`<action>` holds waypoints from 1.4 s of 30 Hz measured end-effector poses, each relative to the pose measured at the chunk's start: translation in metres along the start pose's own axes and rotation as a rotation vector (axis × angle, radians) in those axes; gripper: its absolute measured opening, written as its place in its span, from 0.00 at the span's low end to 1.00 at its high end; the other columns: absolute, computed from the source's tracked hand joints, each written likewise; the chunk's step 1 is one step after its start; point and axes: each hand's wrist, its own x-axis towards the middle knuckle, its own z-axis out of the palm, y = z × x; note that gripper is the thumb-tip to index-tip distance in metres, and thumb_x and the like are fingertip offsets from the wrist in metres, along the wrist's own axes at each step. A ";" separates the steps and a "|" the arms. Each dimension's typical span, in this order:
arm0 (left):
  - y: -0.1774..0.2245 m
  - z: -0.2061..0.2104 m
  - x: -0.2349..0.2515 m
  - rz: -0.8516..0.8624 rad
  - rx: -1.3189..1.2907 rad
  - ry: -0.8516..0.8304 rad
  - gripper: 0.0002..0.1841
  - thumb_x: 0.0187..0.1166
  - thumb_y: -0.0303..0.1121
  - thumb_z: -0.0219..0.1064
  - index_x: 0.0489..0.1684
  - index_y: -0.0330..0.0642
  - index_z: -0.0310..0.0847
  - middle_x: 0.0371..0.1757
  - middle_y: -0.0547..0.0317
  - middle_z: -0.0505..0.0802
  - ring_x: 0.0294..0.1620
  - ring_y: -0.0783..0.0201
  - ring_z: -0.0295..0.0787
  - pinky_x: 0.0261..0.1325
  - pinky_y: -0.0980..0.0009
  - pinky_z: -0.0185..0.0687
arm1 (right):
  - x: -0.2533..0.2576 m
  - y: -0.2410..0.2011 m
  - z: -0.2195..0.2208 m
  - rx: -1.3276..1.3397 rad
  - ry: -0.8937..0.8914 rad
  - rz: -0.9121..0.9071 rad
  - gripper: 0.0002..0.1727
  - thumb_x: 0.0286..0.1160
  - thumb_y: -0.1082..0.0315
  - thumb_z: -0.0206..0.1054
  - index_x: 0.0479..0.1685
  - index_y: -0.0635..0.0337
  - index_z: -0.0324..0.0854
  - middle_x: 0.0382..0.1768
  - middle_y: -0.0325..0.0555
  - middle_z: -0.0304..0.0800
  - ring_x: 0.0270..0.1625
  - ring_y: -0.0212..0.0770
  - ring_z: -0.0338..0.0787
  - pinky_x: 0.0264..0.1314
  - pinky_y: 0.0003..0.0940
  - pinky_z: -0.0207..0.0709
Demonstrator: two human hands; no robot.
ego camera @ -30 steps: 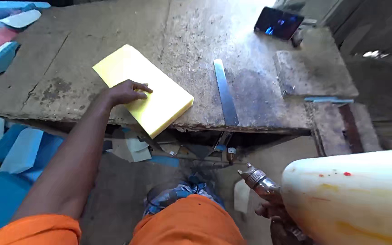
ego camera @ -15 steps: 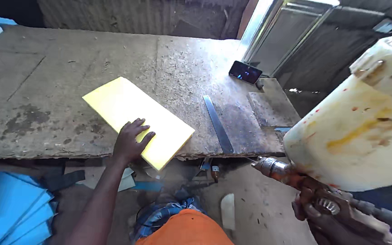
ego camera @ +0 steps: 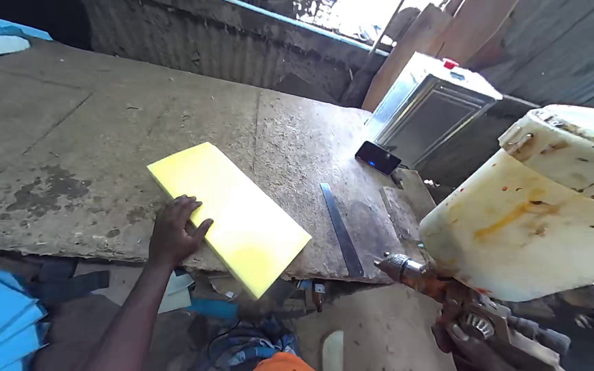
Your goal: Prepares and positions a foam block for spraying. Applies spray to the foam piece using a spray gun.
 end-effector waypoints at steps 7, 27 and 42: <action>-0.002 0.004 -0.001 -0.013 0.011 0.035 0.32 0.77 0.67 0.57 0.66 0.55 0.88 0.77 0.62 0.85 0.84 0.57 0.72 0.85 0.46 0.64 | 0.024 -0.011 0.024 0.037 -0.042 -0.014 0.04 0.84 0.70 0.61 0.47 0.56 0.81 0.29 0.27 0.88 0.17 0.21 0.76 0.17 0.19 0.71; 0.004 0.004 -0.002 -0.058 -0.023 0.071 0.31 0.77 0.68 0.58 0.61 0.58 0.91 0.74 0.66 0.88 0.82 0.61 0.76 0.84 0.50 0.68 | 0.090 -0.052 0.090 0.016 -0.041 -0.085 0.07 0.86 0.65 0.60 0.44 0.55 0.83 0.27 0.35 0.89 0.13 0.27 0.75 0.12 0.24 0.72; 0.002 0.005 -0.002 -0.047 -0.037 0.091 0.28 0.79 0.65 0.58 0.60 0.58 0.92 0.73 0.68 0.89 0.81 0.62 0.77 0.83 0.50 0.69 | 0.093 -0.044 0.087 -0.055 -0.070 -0.119 0.10 0.83 0.60 0.61 0.45 0.54 0.85 0.29 0.40 0.88 0.11 0.31 0.71 0.10 0.27 0.69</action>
